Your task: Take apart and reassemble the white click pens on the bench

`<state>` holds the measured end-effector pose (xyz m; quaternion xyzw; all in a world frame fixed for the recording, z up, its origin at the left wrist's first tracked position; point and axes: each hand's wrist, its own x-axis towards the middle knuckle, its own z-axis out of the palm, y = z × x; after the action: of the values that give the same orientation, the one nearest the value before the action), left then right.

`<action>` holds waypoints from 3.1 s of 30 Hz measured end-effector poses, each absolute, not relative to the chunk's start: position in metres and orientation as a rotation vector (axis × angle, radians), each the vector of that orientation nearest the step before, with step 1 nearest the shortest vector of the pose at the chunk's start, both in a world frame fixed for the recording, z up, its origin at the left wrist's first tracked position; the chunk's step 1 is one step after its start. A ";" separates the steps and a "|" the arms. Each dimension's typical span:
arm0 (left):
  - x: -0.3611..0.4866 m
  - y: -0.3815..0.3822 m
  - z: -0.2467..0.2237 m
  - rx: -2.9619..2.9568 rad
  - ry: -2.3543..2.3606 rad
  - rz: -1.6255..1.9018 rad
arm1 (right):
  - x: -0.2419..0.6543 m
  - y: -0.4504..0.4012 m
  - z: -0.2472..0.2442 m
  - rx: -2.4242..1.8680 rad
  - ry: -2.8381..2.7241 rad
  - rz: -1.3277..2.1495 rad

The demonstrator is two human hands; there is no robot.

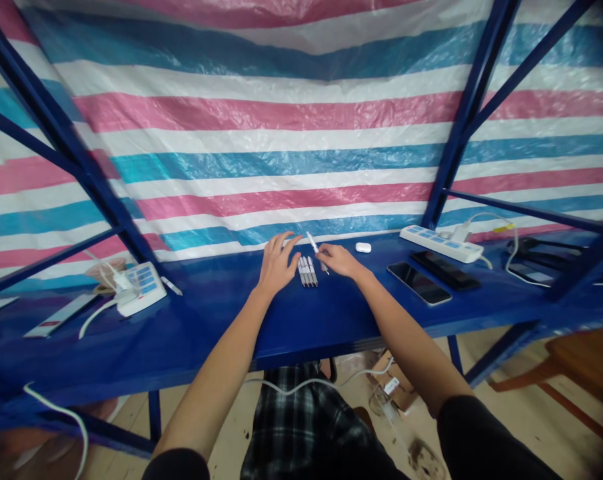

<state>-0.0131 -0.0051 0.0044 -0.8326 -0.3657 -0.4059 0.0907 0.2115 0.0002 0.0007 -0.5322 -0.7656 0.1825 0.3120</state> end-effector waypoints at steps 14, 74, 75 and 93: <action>-0.012 0.005 -0.005 -2.632 -1.009 -0.806 | 0.206 0.005 -0.006 -1.144 -1.868 0.912; -0.017 0.007 -0.004 -2.696 -1.099 -0.835 | 0.187 0.028 -0.032 -0.952 -1.606 1.005; -0.017 0.007 -0.004 -2.705 -1.091 -0.827 | 0.188 0.028 -0.032 -0.956 -1.619 1.009; -0.011 -0.005 0.003 -2.680 -1.299 -0.831 | 0.188 0.026 -0.032 -0.902 -1.673 0.875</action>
<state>-0.0111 -0.0046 0.0032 -0.8665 -0.4199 -0.2686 0.0250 0.1885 0.0257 -0.0320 -0.3730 -0.6919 0.3621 0.5010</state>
